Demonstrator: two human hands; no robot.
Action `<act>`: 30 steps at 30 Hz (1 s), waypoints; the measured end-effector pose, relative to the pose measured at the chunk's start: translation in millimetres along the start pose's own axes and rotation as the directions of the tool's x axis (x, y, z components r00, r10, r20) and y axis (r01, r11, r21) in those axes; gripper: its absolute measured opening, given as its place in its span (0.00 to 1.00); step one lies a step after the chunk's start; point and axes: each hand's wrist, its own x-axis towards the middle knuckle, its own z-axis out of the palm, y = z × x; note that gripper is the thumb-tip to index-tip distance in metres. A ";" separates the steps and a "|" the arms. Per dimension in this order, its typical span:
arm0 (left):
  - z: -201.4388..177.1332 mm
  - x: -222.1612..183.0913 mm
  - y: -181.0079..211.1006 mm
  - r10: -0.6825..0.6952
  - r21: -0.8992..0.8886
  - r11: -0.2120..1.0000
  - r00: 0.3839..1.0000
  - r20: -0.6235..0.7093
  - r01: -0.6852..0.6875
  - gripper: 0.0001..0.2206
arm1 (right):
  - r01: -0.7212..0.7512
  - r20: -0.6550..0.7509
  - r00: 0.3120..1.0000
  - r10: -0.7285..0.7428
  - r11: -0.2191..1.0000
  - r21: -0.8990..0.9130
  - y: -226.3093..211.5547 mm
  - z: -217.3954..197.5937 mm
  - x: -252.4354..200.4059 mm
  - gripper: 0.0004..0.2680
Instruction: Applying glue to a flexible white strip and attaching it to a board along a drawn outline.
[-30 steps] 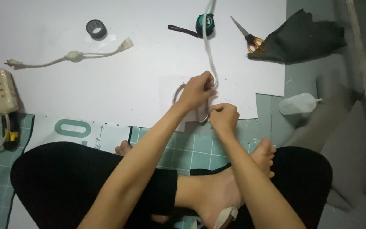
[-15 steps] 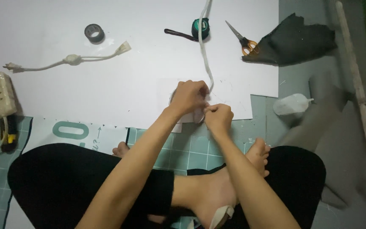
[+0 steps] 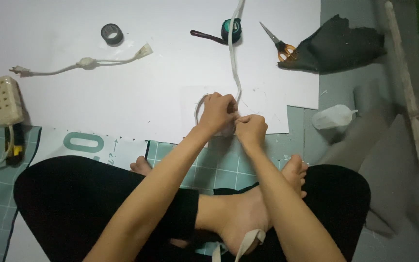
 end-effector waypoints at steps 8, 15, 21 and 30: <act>-6.6 -0.1 14.2 -0.084 -0.074 0.994 0.995 -0.052 0.080 0.11 | 0.030 -0.003 1.000 -0.030 1.000 -0.008 3.9 2.5 4.2 0.02; -12.7 -6.9 23.4 -0.125 -0.138 0.984 0.991 -0.055 0.116 0.11 | -0.001 -0.014 1.000 0.001 1.000 0.000 8.5 4.4 4.6 0.02; -21.6 -8.7 35.1 -0.177 -0.169 0.972 0.980 -0.088 0.160 0.09 | 0.025 -0.027 0.999 -0.025 1.000 -0.010 5.1 3.5 0.8 0.05; -19.9 5.5 18.1 -0.146 -0.093 0.985 0.989 -0.016 0.144 0.09 | 0.064 -0.021 0.998 -0.065 0.998 -0.028 -0.9 -6.8 -4.2 0.05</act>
